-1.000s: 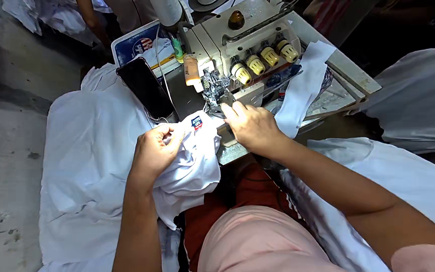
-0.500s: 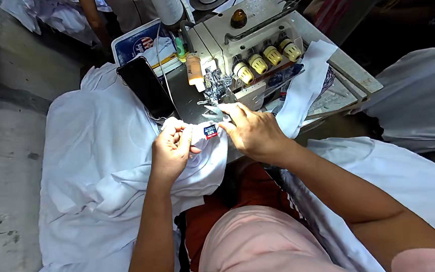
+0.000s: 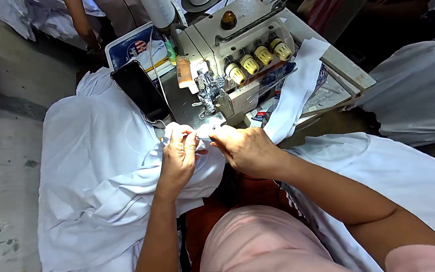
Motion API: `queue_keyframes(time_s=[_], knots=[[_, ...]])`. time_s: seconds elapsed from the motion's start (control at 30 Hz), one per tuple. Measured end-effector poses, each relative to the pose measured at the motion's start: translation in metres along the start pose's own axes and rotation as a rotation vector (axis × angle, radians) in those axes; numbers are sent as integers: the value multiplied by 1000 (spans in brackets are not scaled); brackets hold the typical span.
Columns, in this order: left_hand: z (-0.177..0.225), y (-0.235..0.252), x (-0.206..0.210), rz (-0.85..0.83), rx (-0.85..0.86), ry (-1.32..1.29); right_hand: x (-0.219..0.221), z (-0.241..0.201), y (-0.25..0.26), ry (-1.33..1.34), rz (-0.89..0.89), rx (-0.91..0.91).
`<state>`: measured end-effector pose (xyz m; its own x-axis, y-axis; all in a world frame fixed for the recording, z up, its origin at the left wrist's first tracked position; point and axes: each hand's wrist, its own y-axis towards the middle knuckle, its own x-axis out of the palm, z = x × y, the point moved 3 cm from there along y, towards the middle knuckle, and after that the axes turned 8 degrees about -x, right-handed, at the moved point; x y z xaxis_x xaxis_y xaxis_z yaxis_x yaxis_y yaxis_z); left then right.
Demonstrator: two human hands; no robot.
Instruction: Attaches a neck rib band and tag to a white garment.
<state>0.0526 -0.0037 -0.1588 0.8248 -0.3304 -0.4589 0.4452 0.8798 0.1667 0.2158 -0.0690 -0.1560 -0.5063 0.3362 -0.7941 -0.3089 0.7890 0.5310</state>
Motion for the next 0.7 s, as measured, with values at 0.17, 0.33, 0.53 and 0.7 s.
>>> queue_keyframes(time_s=[0.17, 0.33, 0.53, 0.7], knots=[[-6, -4, -10, -50, 93, -30, 3, 15, -28, 128, 240, 242], [-7, -5, -17, 1, 74, 327, 4, 102, -57, 135, 512, 703], [4, -5, -30, -121, 230, 399, -16, 58, -37, 129, 492, 321], [42, -20, -57, -88, 364, 641, 11, 1, -21, 976, 108, 64]])
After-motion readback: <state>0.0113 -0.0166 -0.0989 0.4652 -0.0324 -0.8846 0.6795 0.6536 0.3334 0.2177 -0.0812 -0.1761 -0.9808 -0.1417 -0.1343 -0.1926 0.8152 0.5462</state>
